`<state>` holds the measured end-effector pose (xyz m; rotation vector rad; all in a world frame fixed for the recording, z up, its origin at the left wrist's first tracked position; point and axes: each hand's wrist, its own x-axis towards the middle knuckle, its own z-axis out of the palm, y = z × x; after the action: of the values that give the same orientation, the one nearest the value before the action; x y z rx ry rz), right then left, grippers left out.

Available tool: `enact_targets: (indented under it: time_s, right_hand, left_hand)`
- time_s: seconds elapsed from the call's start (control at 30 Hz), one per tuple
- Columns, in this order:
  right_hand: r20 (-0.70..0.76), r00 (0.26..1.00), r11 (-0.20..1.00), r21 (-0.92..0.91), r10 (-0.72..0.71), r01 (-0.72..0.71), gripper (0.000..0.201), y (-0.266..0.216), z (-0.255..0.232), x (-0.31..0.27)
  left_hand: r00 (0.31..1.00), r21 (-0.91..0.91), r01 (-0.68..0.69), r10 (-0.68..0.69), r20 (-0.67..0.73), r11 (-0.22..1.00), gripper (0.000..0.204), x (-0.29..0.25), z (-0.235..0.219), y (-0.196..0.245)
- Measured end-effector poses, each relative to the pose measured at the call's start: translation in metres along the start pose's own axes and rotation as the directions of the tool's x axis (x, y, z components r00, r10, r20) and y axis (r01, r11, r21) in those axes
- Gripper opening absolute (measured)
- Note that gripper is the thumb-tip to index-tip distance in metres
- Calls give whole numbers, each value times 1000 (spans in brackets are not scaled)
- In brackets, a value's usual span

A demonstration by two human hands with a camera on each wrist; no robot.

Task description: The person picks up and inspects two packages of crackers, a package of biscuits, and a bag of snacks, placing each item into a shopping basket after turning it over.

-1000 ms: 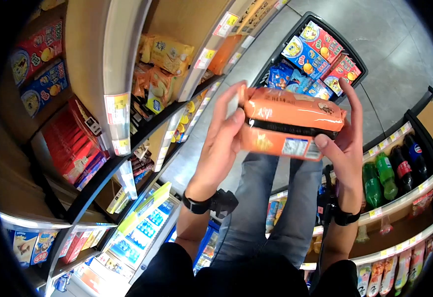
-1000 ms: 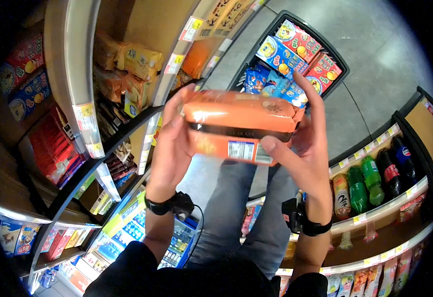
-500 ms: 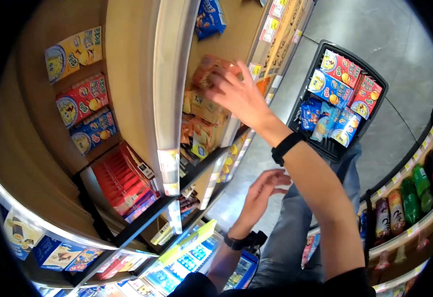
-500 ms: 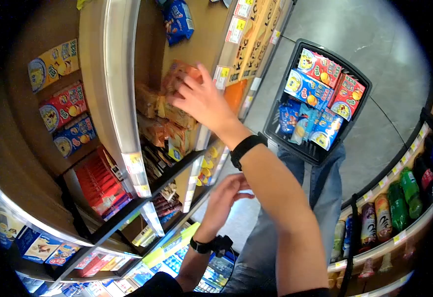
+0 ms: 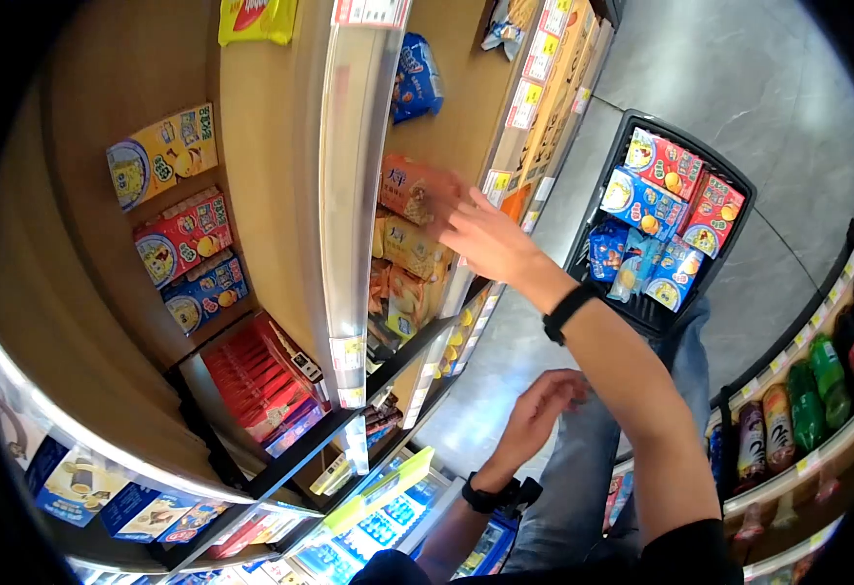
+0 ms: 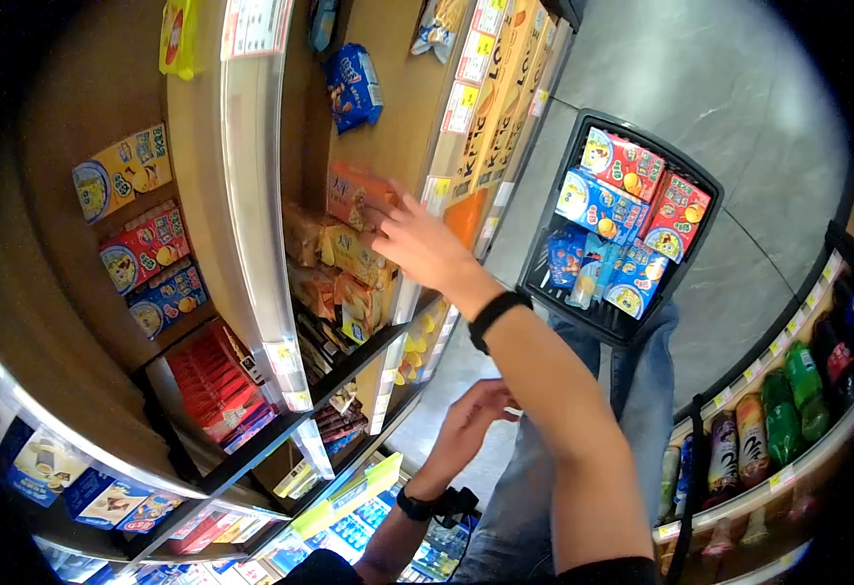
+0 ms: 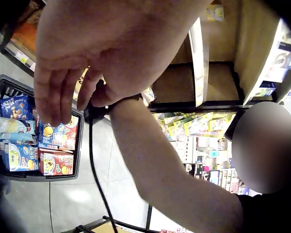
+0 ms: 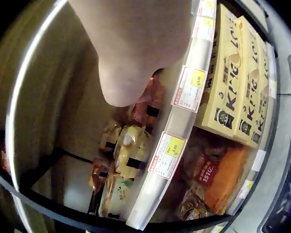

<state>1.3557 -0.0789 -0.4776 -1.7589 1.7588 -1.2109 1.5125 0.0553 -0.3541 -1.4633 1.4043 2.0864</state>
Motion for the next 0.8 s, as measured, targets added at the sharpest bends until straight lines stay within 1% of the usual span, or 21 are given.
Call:
enact_targets:
  time_s: [0.03, 0.07, 0.1, 0.13, 0.2, 0.23, 0.27, 0.3, 0.33, 0.4, 0.47, 0.5, 0.6, 0.7, 0.8]
  right_hand:
    - [25, 999, 999, 44, 20, -21, 44, -1, -17, -12]
    - [-196, 981, 999, 45, 2, 7, 45, -1, -28, -28]
    - [-151, 985, 994, 89, 78, -65, 46, 2, -36, -53]
    - [-100, 983, 983, 119, 154, -142, 46, 8, -41, -83]
    - [8, 943, 930, 163, 334, -331, 47, 22, -43, -159]
    - [124, 903, 894, 136, 412, -427, 47, 28, -53, -198]
    - [229, 845, 852, 99, 483, -514, 47, 33, -64, -236]
    - [320, 757, 790, 42, 569, -612, 45, 38, -74, -271]
    - [404, 650, 717, -20, 644, -697, 44, 40, -85, -304]
    - [438, 573, 671, -102, 693, -734, 38, 40, -113, -356]
    - [459, 467, 590, -168, 756, -790, 34, 40, -127, -398]
    - [464, 414, 549, -201, 783, -811, 32, 41, -134, -414]
    - [457, 311, 459, -258, 833, -850, 30, 44, -147, -447]
    - [437, 287, 421, -249, 853, -872, 29, 45, -156, -463]
    - [405, 260, 376, -238, 877, -896, 28, 46, -154, -464]
  left_hand:
    - [1000, 7, -20, 20, -15, 1000, 27, 3, 4, 4]
    - [999, 11, -39, 39, -27, 999, 26, 5, 7, 9]
    - [998, 9, -57, 58, -36, 998, 26, 6, 13, 14]
    - [999, 14, -39, 39, -29, 999, 27, 7, 19, 19]
    - [999, 27, 33, -32, -40, 999, 28, 8, 37, 29]
    - [998, 33, 50, -49, -28, 998, 28, 8, 48, 33]
    - [997, 24, 76, -75, -28, 997, 29, 8, 59, 38]
    - [996, 26, 94, -94, -11, 995, 29, 8, 70, 44]
    - [993, 31, 117, -117, 2, 993, 29, 6, 80, 49]
    - [992, 56, 126, -126, 8, 991, 29, 4, 94, 51]
    - [989, 64, 148, -148, 7, 987, 29, 0, 105, 52]
    - [987, 60, 160, -161, 2, 985, 29, -1, 109, 54]
    - [984, 66, 176, -177, 1, 982, 28, -4, 118, 64]
    - [987, 93, 160, -161, -1, 983, 27, -4, 120, 73]
    - [989, 92, 149, -149, -2, 985, 26, -2, 120, 83]
